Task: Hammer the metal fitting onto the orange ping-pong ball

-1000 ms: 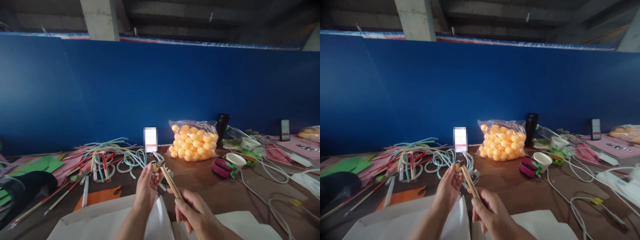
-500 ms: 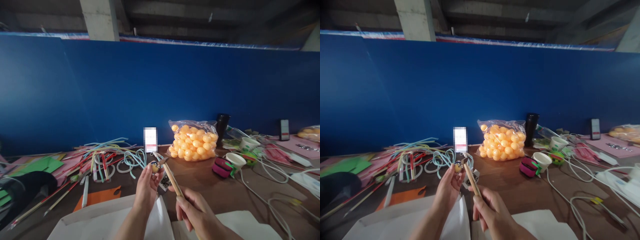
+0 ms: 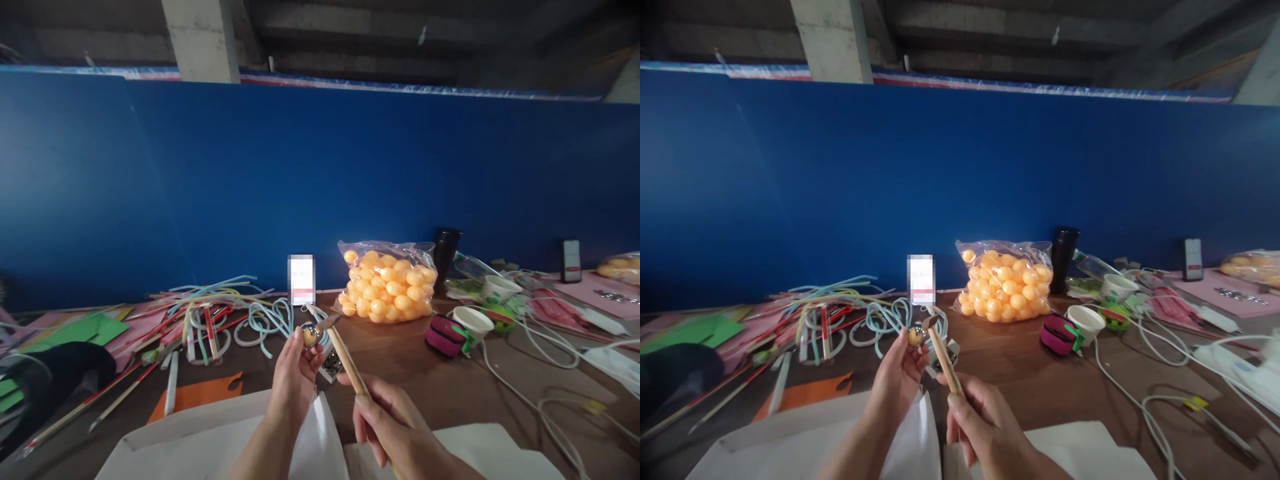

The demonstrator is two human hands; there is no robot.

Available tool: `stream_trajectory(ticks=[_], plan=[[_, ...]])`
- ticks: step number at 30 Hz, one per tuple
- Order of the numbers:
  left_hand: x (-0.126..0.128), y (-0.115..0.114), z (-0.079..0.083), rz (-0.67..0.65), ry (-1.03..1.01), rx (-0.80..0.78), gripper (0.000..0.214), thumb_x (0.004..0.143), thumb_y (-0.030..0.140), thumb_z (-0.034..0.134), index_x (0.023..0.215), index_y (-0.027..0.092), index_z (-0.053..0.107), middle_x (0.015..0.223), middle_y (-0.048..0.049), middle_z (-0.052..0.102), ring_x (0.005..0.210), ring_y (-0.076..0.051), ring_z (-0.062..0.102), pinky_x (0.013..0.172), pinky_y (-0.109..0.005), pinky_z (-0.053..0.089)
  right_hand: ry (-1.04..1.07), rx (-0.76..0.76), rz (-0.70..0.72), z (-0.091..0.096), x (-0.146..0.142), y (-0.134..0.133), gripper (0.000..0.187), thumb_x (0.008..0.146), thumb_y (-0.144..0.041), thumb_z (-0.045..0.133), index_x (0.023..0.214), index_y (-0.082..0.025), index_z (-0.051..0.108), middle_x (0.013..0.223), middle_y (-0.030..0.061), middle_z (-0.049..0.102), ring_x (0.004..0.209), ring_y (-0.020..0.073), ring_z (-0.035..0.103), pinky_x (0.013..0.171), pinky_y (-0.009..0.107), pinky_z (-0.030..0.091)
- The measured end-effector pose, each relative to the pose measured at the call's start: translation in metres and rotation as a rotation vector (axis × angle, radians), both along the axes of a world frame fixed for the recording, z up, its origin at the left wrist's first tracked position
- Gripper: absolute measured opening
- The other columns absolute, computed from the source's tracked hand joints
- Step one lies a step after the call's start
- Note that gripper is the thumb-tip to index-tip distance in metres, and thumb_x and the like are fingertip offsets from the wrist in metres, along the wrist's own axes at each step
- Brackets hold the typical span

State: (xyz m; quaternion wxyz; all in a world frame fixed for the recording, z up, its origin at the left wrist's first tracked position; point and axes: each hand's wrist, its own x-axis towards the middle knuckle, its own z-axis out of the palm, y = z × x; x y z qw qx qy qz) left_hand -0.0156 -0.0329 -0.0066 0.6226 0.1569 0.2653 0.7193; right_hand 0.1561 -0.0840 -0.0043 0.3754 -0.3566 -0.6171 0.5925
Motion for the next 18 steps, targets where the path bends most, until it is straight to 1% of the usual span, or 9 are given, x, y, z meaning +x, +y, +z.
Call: stream_trajectory(ticks=[7, 11, 14, 18], plan=[[0.0002, 0.0014, -0.0024, 0.016, 0.033, -0.026, 0.019, 0.081, 0.029, 0.069, 0.087, 0.012, 0.062, 0.073, -0.0042, 0.065, 0.057, -0.01, 0.06, 0.053, -0.019, 0.053, -0.052, -0.026, 0.011, -0.0018, -0.0022, -0.0017, 0.053, 0.094, -0.051, 0.049, 0.129, -0.011, 0.051, 0.063, -0.002, 0.061, 0.038, 0.0042, 0.041, 0.039, 0.018, 0.029], [0.0, 0.0018, -0.0036, 0.009, 0.034, -0.017, 0.022, 0.078, 0.029, 0.072, 0.089, 0.013, 0.062, 0.072, -0.0025, 0.065, 0.056, -0.009, 0.06, 0.051, -0.018, 0.052, -0.025, -0.005, 0.016, -0.0016, -0.0013, -0.0013, 0.054, 0.095, -0.052, 0.048, 0.129, -0.011, 0.05, 0.063, -0.0021, 0.06, 0.038, 0.0043, 0.042, 0.039, 0.018, 0.029], [-0.0007, 0.0016, -0.0032, -0.003, 0.041, -0.002, 0.027, 0.077, 0.03, 0.073, 0.095, 0.014, 0.064, 0.074, -0.0023, 0.065, 0.056, -0.008, 0.06, 0.052, -0.017, 0.052, -0.027, 0.007, 0.03, -0.0011, -0.0005, -0.0009, 0.054, 0.095, -0.052, 0.048, 0.13, -0.011, 0.049, 0.064, -0.0016, 0.061, 0.039, 0.0046, 0.043, 0.04, 0.018, 0.03], [-0.0015, 0.0002, -0.0007, 0.018, 0.054, 0.016, 0.037, 0.077, 0.028, 0.072, 0.112, 0.017, 0.064, 0.077, -0.0018, 0.065, 0.059, -0.008, 0.061, 0.055, -0.018, 0.054, -0.058, -0.021, 0.03, -0.0022, -0.0011, -0.0009, 0.053, 0.095, -0.051, 0.048, 0.13, -0.011, 0.05, 0.065, -0.0016, 0.061, 0.039, 0.0046, 0.043, 0.04, 0.018, 0.031]])
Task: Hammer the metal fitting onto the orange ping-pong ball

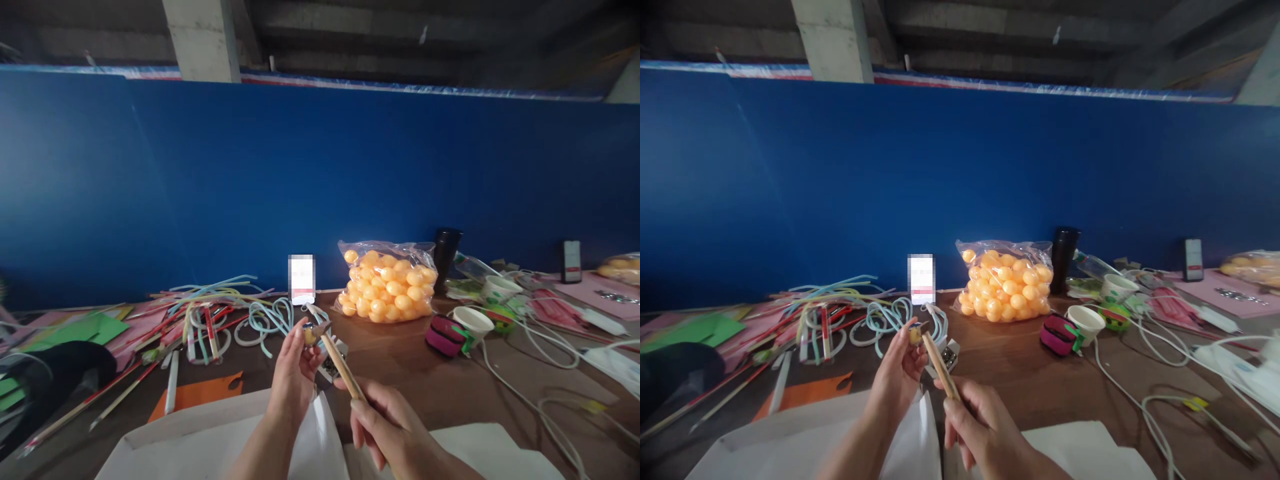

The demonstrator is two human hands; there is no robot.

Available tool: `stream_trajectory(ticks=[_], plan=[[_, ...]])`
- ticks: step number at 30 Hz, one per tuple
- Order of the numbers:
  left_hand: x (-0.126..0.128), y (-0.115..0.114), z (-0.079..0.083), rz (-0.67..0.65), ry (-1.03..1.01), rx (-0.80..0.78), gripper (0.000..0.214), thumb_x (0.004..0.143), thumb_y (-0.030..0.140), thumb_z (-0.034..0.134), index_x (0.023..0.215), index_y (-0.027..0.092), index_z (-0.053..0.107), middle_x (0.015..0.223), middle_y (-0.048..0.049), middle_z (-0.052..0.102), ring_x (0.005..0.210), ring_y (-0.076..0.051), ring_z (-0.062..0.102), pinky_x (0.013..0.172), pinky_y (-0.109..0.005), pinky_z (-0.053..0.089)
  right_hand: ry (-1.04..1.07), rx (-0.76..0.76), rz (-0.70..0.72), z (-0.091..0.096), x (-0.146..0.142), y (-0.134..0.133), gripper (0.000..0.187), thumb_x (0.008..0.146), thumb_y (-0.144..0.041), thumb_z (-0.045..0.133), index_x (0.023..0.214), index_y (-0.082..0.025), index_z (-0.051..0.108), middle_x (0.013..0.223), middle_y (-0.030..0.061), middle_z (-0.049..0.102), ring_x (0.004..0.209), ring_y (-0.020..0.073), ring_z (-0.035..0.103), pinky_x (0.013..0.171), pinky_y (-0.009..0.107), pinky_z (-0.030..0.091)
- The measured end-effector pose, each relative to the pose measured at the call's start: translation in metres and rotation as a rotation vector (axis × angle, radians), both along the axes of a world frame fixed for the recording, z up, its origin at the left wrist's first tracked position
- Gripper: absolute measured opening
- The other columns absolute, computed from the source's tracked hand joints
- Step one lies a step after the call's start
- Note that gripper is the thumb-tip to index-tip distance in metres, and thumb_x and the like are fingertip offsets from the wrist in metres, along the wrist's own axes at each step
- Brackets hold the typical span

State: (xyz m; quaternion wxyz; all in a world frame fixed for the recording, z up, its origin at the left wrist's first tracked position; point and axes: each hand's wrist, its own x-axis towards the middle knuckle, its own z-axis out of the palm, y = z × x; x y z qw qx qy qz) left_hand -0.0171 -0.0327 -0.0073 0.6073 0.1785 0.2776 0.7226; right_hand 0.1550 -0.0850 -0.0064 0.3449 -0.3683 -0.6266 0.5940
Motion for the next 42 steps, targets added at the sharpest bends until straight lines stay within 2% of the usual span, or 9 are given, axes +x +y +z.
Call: stream_trajectory(ticks=[6, 13, 19, 25, 30, 42], plan=[[0.0007, -0.0014, 0.0005, -0.038, -0.012, 0.016, 0.037, 0.081, 0.028, 0.068, 0.116, 0.016, 0.064, 0.078, -0.0027, 0.065, 0.062, -0.009, 0.062, 0.059, -0.02, 0.056, 0.038, 0.035, -0.016, 0.0044, 0.0006, 0.0, 0.056, 0.094, -0.054, 0.047, 0.129, -0.011, 0.05, 0.064, -0.0019, 0.06, 0.039, 0.0049, 0.043, 0.04, 0.019, 0.029], [0.0002, -0.0018, 0.0005, -0.058, -0.034, 0.007, 0.032, 0.085, 0.024, 0.062, 0.115, 0.014, 0.064, 0.084, -0.0063, 0.069, 0.065, -0.011, 0.064, 0.063, -0.022, 0.057, 0.075, 0.007, -0.054, 0.0027, 0.001, 0.0018, 0.051, 0.095, -0.05, 0.048, 0.129, -0.012, 0.051, 0.063, -0.0023, 0.06, 0.037, 0.0046, 0.042, 0.039, 0.019, 0.026], [-0.0004, -0.0022, -0.0015, -0.058, -0.046, 0.015, 0.031, 0.084, 0.018, 0.062, 0.114, 0.013, 0.064, 0.083, -0.0069, 0.07, 0.066, -0.012, 0.065, 0.067, -0.023, 0.058, 0.05, 0.012, -0.017, 0.0044, 0.0006, 0.0008, 0.051, 0.095, -0.051, 0.048, 0.129, -0.012, 0.051, 0.065, -0.0015, 0.061, 0.039, 0.0054, 0.044, 0.04, 0.019, 0.031], [-0.0002, -0.0006, 0.0002, -0.062, -0.073, -0.019, 0.024, 0.086, 0.022, 0.061, 0.106, 0.011, 0.066, 0.079, -0.0073, 0.07, 0.06, -0.011, 0.064, 0.062, -0.023, 0.059, -0.008, 0.002, -0.024, 0.0044, 0.0007, 0.0005, 0.054, 0.094, -0.054, 0.047, 0.128, -0.012, 0.052, 0.064, -0.0017, 0.061, 0.038, 0.0058, 0.044, 0.04, 0.019, 0.03], [0.0, 0.0011, 0.0002, -0.057, -0.083, -0.044, 0.016, 0.087, 0.024, 0.061, 0.093, 0.011, 0.066, 0.073, -0.0056, 0.068, 0.057, -0.01, 0.063, 0.058, -0.022, 0.058, 0.02, 0.032, -0.016, 0.0052, 0.0007, 0.0004, 0.052, 0.096, -0.051, 0.046, 0.13, -0.012, 0.05, 0.064, -0.0015, 0.062, 0.039, 0.0056, 0.044, 0.041, 0.019, 0.031], [0.0003, 0.0009, 0.0017, -0.056, -0.075, -0.06, 0.018, 0.088, 0.027, 0.059, 0.086, 0.01, 0.064, 0.071, -0.0059, 0.068, 0.058, -0.011, 0.064, 0.057, -0.021, 0.057, 0.015, 0.002, -0.022, 0.0059, -0.0017, -0.0006, 0.055, 0.094, -0.054, 0.048, 0.128, -0.011, 0.052, 0.063, -0.0017, 0.061, 0.037, 0.0056, 0.042, 0.039, 0.019, 0.029]])
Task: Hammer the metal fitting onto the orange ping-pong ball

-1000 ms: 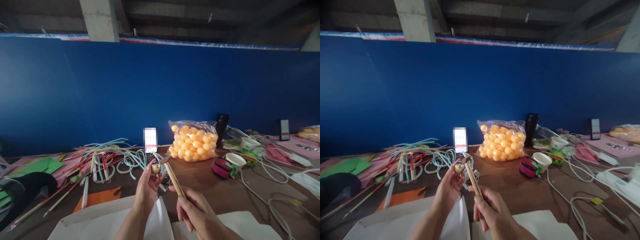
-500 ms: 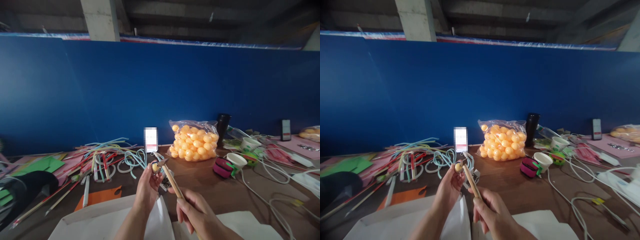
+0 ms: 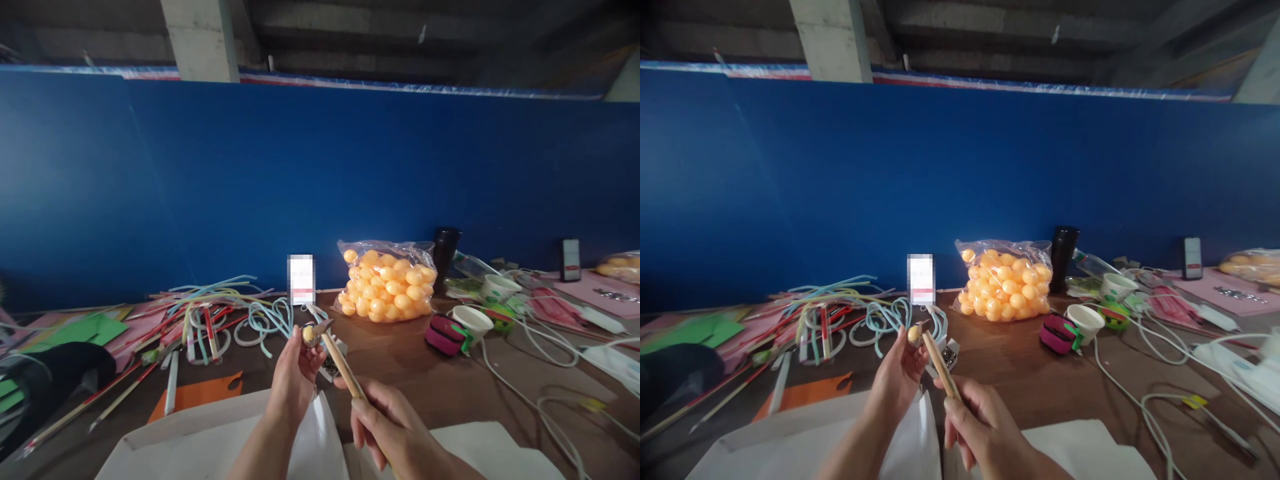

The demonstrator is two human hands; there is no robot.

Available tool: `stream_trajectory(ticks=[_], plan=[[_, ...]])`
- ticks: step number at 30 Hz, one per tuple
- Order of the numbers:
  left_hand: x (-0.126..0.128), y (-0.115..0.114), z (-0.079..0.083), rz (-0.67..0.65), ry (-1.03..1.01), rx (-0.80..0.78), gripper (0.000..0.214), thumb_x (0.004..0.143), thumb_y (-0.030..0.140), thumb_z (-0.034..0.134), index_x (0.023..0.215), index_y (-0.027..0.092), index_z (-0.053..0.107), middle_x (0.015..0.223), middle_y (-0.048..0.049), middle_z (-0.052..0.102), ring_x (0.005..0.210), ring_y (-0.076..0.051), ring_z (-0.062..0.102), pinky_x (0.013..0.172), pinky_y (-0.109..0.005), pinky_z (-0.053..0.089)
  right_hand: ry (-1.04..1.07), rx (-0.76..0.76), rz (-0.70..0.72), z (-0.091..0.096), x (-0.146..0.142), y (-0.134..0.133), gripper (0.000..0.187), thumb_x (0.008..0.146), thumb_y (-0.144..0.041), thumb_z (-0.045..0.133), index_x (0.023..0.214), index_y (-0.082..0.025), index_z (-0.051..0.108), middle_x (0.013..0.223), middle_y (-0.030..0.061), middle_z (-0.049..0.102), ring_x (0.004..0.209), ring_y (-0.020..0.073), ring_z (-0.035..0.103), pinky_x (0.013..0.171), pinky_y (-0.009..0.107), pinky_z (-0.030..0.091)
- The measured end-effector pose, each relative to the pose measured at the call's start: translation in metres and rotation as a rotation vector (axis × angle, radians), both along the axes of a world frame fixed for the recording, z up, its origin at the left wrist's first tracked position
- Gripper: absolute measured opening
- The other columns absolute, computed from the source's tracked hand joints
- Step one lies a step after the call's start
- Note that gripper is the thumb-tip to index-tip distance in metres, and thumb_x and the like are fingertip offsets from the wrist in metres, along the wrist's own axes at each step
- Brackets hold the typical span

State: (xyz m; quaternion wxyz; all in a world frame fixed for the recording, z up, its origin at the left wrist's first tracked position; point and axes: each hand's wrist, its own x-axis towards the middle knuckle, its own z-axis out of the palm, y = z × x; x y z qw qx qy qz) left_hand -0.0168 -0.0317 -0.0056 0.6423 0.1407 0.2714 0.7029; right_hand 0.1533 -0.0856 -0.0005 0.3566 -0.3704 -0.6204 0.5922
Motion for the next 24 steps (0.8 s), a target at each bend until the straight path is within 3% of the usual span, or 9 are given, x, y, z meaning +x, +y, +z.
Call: stream_trajectory(ticks=[19, 24], plan=[[0.001, -0.001, 0.007, 0.021, 0.013, -0.058, 0.023, 0.089, 0.03, 0.057, 0.079, 0.01, 0.063, 0.065, -0.005, 0.065, 0.054, -0.01, 0.062, 0.052, -0.02, 0.056, 0.006, 0.003, 0.017, -0.001, 0.002, 0.001, 0.051, 0.096, -0.05, 0.047, 0.129, -0.012, 0.051, 0.065, -0.0013, 0.061, 0.039, 0.0057, 0.043, 0.04, 0.019, 0.029], [0.002, -0.001, 0.005, 0.042, 0.049, -0.049, 0.024, 0.088, 0.033, 0.059, 0.082, 0.01, 0.063, 0.069, -0.0063, 0.066, 0.055, -0.01, 0.061, 0.051, -0.021, 0.056, -0.027, 0.055, -0.096, 0.009, 0.006, 0.005, 0.051, 0.095, -0.052, 0.045, 0.127, -0.013, 0.051, 0.065, -0.0027, 0.058, 0.038, 0.0069, 0.042, 0.041, 0.021, 0.03]])
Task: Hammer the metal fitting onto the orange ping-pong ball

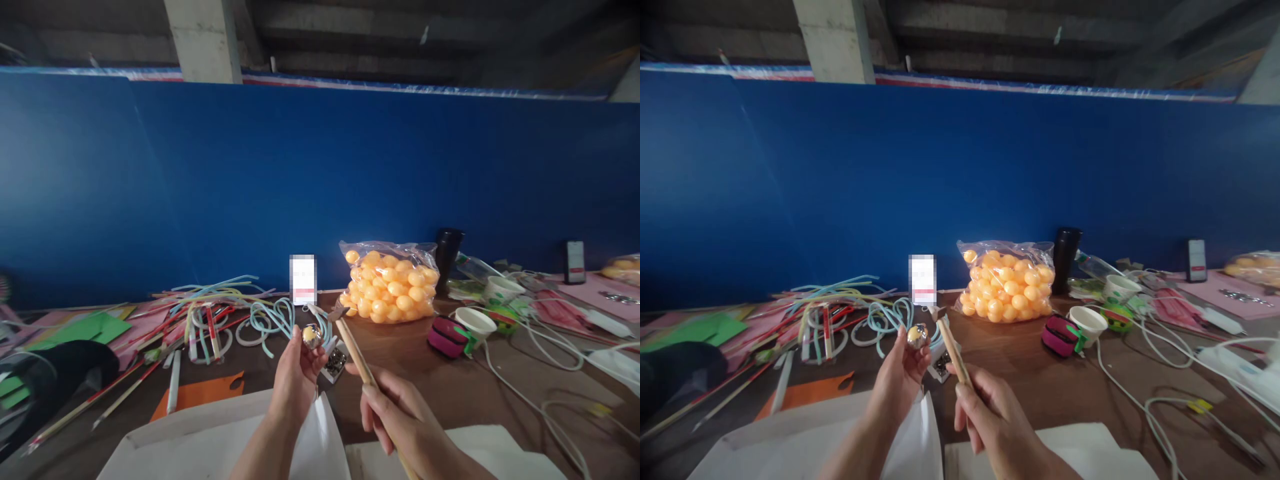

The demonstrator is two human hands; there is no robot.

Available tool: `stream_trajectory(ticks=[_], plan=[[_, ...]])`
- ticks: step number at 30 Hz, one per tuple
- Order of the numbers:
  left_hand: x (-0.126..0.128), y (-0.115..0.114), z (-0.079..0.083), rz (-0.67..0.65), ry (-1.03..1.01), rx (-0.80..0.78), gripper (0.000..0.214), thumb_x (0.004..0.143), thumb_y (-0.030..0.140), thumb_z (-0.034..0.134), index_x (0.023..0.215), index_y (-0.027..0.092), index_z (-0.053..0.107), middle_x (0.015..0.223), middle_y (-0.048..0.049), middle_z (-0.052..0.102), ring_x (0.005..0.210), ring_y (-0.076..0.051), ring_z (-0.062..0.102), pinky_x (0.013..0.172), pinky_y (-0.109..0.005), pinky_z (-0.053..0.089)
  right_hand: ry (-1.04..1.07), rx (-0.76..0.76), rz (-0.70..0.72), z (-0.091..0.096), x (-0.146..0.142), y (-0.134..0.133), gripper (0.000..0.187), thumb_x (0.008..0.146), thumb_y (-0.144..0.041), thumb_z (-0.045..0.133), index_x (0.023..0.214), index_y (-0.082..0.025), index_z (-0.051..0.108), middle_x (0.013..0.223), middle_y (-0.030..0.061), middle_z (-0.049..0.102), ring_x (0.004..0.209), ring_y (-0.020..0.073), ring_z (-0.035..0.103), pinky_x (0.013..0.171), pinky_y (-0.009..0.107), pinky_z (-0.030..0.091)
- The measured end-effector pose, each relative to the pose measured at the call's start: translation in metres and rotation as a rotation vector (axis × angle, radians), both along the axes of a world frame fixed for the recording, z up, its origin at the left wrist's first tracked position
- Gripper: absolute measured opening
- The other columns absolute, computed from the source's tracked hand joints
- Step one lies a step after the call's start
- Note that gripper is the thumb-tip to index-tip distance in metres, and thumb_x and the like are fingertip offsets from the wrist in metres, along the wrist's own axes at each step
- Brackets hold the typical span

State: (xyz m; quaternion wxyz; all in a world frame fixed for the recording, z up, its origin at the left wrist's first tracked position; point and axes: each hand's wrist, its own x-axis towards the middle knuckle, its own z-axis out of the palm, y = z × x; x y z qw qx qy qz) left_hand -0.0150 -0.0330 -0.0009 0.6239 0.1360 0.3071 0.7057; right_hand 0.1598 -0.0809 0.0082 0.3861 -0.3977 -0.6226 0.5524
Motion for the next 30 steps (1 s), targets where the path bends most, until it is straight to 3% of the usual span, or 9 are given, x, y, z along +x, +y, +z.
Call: stream_trajectory(ticks=[3, 5, 6, 8, 10, 16, 24, 30], plan=[[0.002, -0.001, -0.002, 0.012, 0.038, 0.057, 0.026, 0.083, 0.037, 0.065, 0.083, 0.01, 0.063, 0.07, -0.0059, 0.066, 0.056, -0.01, 0.06, 0.053, -0.022, 0.055, -0.223, 0.073, -0.12, 0.004, 0.007, 0.009, 0.04, 0.096, -0.048, 0.042, 0.111, -0.016, 0.059, 0.064, -0.0022, 0.058, 0.039, 0.0102, 0.046, 0.041, 0.023, 0.033], [0.004, -0.003, -0.003, 0.027, 0.076, 0.096, 0.03, 0.079, 0.04, 0.068, 0.084, 0.011, 0.064, 0.069, -0.0045, 0.066, 0.056, -0.01, 0.059, 0.053, -0.022, 0.054, -0.444, 0.198, -0.197, 0.003, 0.012, 0.015, 0.027, 0.095, -0.037, 0.044, 0.098, -0.018, 0.063, 0.067, 0.0017, 0.064, 0.054, 0.0179, 0.06, 0.051, 0.026, 0.042], [0.005, -0.004, -0.003, 0.033, 0.101, 0.111, 0.032, 0.078, 0.042, 0.069, 0.085, 0.011, 0.064, 0.069, -0.0036, 0.065, 0.056, -0.011, 0.059, 0.053, -0.022, 0.053, -0.538, 0.258, -0.227, 0.001, 0.014, 0.018, 0.022, 0.092, -0.029, 0.046, 0.101, -0.02, 0.063, 0.076, 0.0047, 0.069, 0.069, 0.0224, 0.066, 0.061, 0.029, 0.046], [0.007, -0.006, -0.004, 0.045, 0.155, 0.129, 0.034, 0.077, 0.044, 0.069, 0.088, 0.012, 0.065, 0.067, -0.0018, 0.063, 0.057, -0.011, 0.059, 0.054, -0.022, 0.052, -0.7, 0.306, -0.248, -0.005, 0.017, 0.022, 0.032, 0.087, -0.017, 0.047, 0.117, -0.021, 0.059, 0.097, 0.0096, 0.073, 0.095, 0.028, 0.068, 0.077, 0.033, 0.047], [0.008, -0.007, -0.004, 0.057, 0.196, 0.13, 0.034, 0.077, 0.045, 0.068, 0.091, 0.013, 0.065, 0.066, -0.0007, 0.062, 0.057, -0.011, 0.058, 0.055, -0.022, 0.052, -0.835, 0.29, -0.243, -0.01, 0.018, 0.024, 0.045, 0.084, -0.012, 0.045, 0.128, -0.021, 0.052, 0.111, 0.0132, 0.072, 0.102, 0.0305, 0.067, 0.081, 0.036, 0.047], [0.009, -0.01, -0.005, 0.093, 0.24, 0.126, 0.037, 0.077, 0.046, 0.068, 0.095, 0.015, 0.066, 0.066, -0.0006, 0.061, 0.057, -0.011, 0.057, 0.055, -0.023, 0.052, -1.028, 0.282, -0.252, -0.016, 0.017, 0.024, 0.051, 0.085, -0.014, 0.043, 0.136, -0.017, 0.042, 0.129, 0.0176, 0.062, 0.103, 0.0332, 0.068, 0.078, 0.039, 0.049], [0.009, -0.008, -0.006, 0.086, 0.225, 0.139, 0.036, 0.078, 0.046, 0.068, 0.094, 0.014, 0.065, 0.066, -0.0003, 0.062, 0.057, -0.011, 0.057, 0.054, -0.023, 0.053, -1.139, 0.316, -0.23, -0.016, 0.018, 0.024, 0.047, 0.084, -0.012, 0.044, 0.13, -0.019, 0.05, 0.114, 0.0149, 0.069, 0.094, 0.0304, 0.071, 0.07, 0.034, 0.05], [0.009, -0.009, -0.005, 0.082, 0.207, 0.138, 0.037, 0.078, 0.046, 0.068, 0.096, 0.014, 0.065, 0.069, -0.0008, 0.063, 0.056, -0.01, 0.057, 0.053, -0.023, 0.052, -1.196, 0.365, -0.259, -0.017, 0.016, 0.021, 0.036, 0.082, -0.018, 0.051, 0.117, -0.016, 0.062, 0.104, 0.0166, 0.069, 0.084, 0.0333, 0.071, 0.066, 0.038, 0.051]])
